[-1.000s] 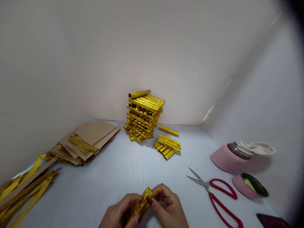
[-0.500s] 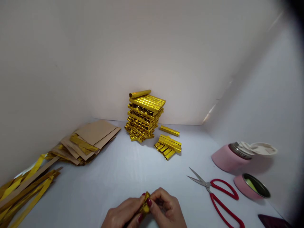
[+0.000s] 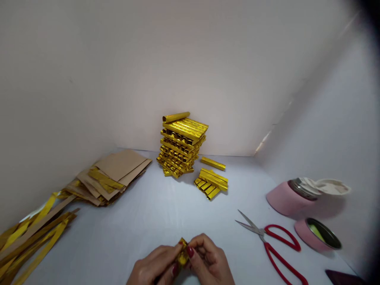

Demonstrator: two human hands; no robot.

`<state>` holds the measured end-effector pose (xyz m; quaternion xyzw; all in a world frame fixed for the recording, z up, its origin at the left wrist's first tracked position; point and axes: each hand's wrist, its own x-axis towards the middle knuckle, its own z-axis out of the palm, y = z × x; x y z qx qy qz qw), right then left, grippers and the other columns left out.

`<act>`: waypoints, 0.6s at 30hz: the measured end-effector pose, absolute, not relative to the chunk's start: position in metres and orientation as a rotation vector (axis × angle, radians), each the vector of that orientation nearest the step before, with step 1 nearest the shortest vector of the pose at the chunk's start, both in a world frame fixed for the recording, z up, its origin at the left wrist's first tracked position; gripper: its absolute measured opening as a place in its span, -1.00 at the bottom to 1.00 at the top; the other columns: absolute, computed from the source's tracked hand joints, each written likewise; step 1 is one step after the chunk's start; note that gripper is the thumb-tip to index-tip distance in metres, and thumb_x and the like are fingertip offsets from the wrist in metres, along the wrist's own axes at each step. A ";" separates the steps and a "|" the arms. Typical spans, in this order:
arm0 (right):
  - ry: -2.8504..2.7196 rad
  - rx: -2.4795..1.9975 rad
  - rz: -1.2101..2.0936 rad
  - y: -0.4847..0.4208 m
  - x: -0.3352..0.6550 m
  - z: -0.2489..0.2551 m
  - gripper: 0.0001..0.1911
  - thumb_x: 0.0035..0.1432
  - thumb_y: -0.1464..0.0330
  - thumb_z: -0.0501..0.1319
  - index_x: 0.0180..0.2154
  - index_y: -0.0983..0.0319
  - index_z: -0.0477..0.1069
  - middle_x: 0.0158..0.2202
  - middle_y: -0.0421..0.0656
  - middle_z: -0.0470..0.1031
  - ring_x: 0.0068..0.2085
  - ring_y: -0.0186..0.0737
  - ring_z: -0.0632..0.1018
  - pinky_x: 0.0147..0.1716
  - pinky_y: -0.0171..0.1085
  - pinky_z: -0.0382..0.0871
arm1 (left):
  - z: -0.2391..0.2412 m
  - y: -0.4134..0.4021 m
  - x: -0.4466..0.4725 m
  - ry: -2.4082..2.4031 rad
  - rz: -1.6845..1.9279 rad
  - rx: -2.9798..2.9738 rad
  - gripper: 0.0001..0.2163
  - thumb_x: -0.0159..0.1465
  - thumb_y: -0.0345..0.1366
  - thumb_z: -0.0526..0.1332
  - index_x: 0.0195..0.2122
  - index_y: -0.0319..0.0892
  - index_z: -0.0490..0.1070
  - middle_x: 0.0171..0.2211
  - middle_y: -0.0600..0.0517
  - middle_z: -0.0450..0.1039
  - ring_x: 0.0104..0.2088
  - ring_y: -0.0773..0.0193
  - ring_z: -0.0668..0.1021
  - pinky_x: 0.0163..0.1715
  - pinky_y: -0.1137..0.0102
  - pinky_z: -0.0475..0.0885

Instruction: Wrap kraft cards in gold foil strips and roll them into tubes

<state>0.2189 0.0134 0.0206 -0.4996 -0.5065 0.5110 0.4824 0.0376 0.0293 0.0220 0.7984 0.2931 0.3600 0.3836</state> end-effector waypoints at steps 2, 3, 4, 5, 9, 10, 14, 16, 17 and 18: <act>-1.225 -1.213 1.260 0.014 0.220 0.022 -0.58 0.15 0.01 0.16 -0.44 0.25 0.40 -0.56 -0.17 0.41 -0.51 -0.30 0.37 -0.51 -0.34 0.19 | 0.021 0.029 0.038 0.785 0.943 2.016 -0.54 0.39 -0.36 0.09 0.26 0.11 0.04 -0.12 0.01 0.48 -0.16 0.28 0.56 -0.18 0.48 0.47; -1.228 -1.213 1.273 0.014 0.220 0.023 -0.58 0.15 0.02 0.17 -0.46 0.25 0.39 -0.57 -0.18 0.39 -0.51 -0.31 0.35 -0.51 -0.34 0.18 | 0.021 0.029 0.038 0.778 0.948 2.016 -0.55 0.39 -0.35 0.08 0.27 0.11 0.04 -0.13 0.02 0.48 -0.18 0.29 0.56 -0.20 0.49 0.47; -1.225 -1.211 1.294 0.015 0.221 0.023 -0.58 0.14 0.02 0.18 -0.46 0.25 0.40 -0.57 -0.20 0.37 -0.51 -0.32 0.34 -0.51 -0.35 0.17 | 0.021 0.029 0.038 0.759 0.945 2.019 -0.57 0.41 -0.35 0.05 0.26 0.10 0.04 -0.14 0.01 0.48 -0.19 0.30 0.56 -0.22 0.50 0.47; -1.211 -1.207 1.328 0.016 0.222 0.023 -0.58 0.14 0.02 0.19 -0.46 0.26 0.40 -0.58 -0.21 0.35 -0.52 -0.33 0.33 -0.52 -0.35 0.16 | 0.021 0.029 0.039 0.739 0.932 2.022 -0.58 0.41 -0.35 0.03 0.26 0.10 0.05 -0.14 0.00 0.47 -0.20 0.30 0.56 -0.23 0.50 0.47; -1.151 -1.166 1.519 0.018 0.224 0.020 -0.57 0.14 0.00 0.19 -0.42 0.25 0.36 -0.56 -0.23 0.35 -0.55 -0.37 0.32 -0.52 -0.37 0.18 | 0.021 0.029 0.038 0.715 0.910 2.021 -0.58 0.42 -0.33 0.03 0.27 0.09 0.03 -0.16 -0.01 0.47 -0.21 0.28 0.55 -0.24 0.48 0.47; -1.151 -1.150 1.549 0.018 0.224 0.020 -0.58 0.15 0.00 0.18 -0.41 0.25 0.35 -0.55 -0.23 0.35 -0.55 -0.37 0.32 -0.52 -0.37 0.19 | 0.020 0.029 0.038 0.720 0.914 2.016 -0.57 0.41 -0.33 0.04 0.27 0.09 0.03 -0.14 -0.01 0.46 -0.20 0.28 0.55 -0.23 0.47 0.47; -1.342 -1.088 1.453 0.022 0.227 0.028 -0.65 0.16 0.06 0.20 -0.37 0.23 0.40 -0.47 -0.19 0.36 -0.44 -0.31 0.37 -0.43 -0.33 0.23 | 0.019 0.028 0.037 0.740 0.916 1.995 -0.56 0.41 -0.34 0.05 0.27 0.12 0.03 -0.11 0.00 0.46 -0.18 0.28 0.55 -0.21 0.47 0.46; -1.474 -1.062 1.336 0.025 0.228 0.033 -0.66 0.18 0.08 0.18 -0.40 0.23 0.42 -0.42 -0.14 0.38 -0.38 -0.24 0.40 -0.37 -0.28 0.27 | 0.018 0.028 0.037 0.732 0.911 1.986 -0.57 0.41 -0.32 0.04 0.27 0.12 0.03 -0.15 0.00 0.46 -0.21 0.29 0.55 -0.23 0.47 0.47; -1.512 -1.046 1.298 0.026 0.228 0.035 -0.65 0.19 0.08 0.17 -0.42 0.23 0.43 -0.41 -0.12 0.38 -0.36 -0.22 0.42 -0.35 -0.26 0.28 | 0.019 0.027 0.038 0.729 0.902 1.987 -0.58 0.41 -0.32 0.04 0.27 0.11 0.04 -0.16 0.01 0.46 -0.23 0.29 0.55 -0.24 0.48 0.47; -1.522 -1.032 1.280 0.026 0.228 0.036 -0.64 0.19 0.08 0.16 -0.43 0.22 0.42 -0.40 -0.12 0.38 -0.35 -0.20 0.42 -0.34 -0.25 0.29 | 0.019 0.027 0.038 0.730 0.893 1.991 -0.58 0.41 -0.31 0.04 0.27 0.11 0.05 -0.17 0.01 0.47 -0.24 0.30 0.55 -0.24 0.48 0.47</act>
